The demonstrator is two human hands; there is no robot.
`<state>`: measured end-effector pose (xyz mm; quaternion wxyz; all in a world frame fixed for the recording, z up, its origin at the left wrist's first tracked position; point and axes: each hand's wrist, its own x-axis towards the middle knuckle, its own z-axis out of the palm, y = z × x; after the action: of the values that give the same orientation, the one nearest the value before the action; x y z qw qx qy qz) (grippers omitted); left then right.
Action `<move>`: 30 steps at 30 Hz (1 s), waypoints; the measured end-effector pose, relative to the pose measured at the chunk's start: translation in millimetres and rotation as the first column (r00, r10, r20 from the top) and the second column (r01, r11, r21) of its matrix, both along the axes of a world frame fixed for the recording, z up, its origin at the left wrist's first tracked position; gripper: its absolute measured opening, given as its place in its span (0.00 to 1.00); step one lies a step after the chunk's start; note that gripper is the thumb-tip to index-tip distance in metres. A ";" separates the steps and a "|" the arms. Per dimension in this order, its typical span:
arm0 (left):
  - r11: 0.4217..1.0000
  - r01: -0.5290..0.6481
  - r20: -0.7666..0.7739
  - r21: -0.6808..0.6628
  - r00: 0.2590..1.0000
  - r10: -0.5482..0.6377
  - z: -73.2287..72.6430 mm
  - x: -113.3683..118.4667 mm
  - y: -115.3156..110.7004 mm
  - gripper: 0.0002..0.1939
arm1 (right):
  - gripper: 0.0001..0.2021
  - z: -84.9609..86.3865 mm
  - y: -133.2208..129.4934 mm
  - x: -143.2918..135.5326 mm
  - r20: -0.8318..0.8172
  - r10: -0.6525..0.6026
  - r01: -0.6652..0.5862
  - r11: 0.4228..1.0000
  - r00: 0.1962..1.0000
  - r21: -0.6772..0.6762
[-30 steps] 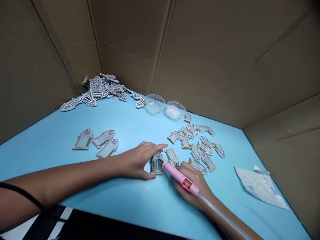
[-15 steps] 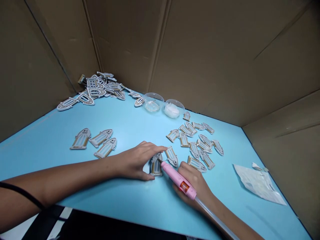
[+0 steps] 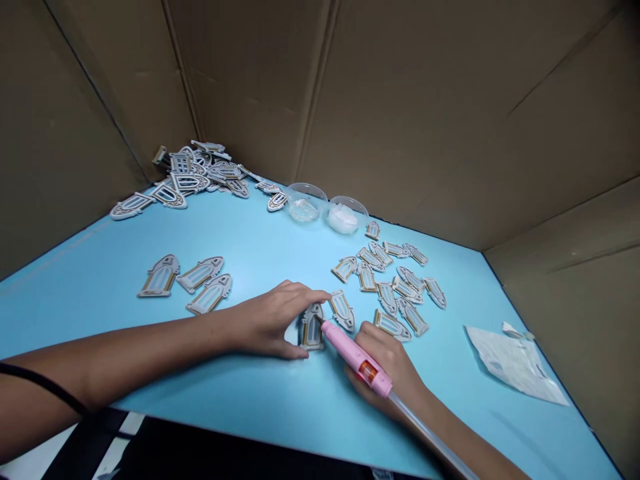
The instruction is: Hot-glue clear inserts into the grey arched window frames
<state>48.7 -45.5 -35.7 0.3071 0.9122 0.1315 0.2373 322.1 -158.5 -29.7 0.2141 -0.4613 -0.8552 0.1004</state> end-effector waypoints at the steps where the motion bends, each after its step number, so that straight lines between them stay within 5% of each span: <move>1: 1.000 0.001 -0.002 0.003 1.000 -0.001 0.9 0.1 0.0 0.45 | 0.09 0.6 0.3 -0.4 -0.001 0.011 -0.011 1.000 1.000 0.001; 9: 0.997 -0.062 -0.082 -0.052 0.995 0.058 5.0 -0.1 1.0 0.45 | 0.10 9.6 4.1 -5.6 -0.094 -0.036 0.042 0.997 0.995 0.062; 13: 0.992 -0.107 -0.210 -0.071 0.974 0.090 9.1 -2.3 3.3 0.45 | 0.12 19.2 9.5 -0.4 -0.182 -0.165 0.182 0.980 0.969 0.078; 19: 0.998 0.068 -0.250 0.011 0.966 -0.063 26.0 -4.2 11.0 0.21 | 0.15 33.7 12.7 2.3 -0.278 -0.219 0.244 0.968 0.935 0.057; 21: 0.992 -0.092 -0.266 0.083 0.957 0.111 28.9 -9.0 22.5 0.17 | 0.15 35.1 12.6 2.2 -0.292 -0.216 0.241 0.969 0.932 0.053; 23: 0.925 -0.343 -0.260 0.162 0.890 0.376 29.6 -16.6 37.5 0.17 | 0.14 35.1 12.7 3.3 -0.298 -0.233 0.255 0.966 0.926 0.037; 25: 0.867 -0.458 -0.263 0.196 0.827 0.497 29.0 -23.6 49.3 0.18 | 0.14 34.5 13.0 5.6 -0.302 -0.272 0.285 0.958 0.914 0.001; 27: 0.893 -0.410 -0.269 0.187 0.853 0.447 27.8 -26.3 51.9 0.19 | 0.13 34.0 13.2 7.8 -0.311 -0.306 0.312 0.950 0.900 -0.030; 30: 0.989 -0.130 -0.286 0.072 0.947 0.145 25.9 -21.2 39.2 0.25 | 0.14 33.7 13.6 8.8 -0.320 -0.314 0.320 0.947 0.894 -0.035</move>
<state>27.6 -6.3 -9.8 0.2431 0.9335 0.2322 0.1248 330.9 -144.8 4.0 0.3684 -0.5698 -0.7230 0.1302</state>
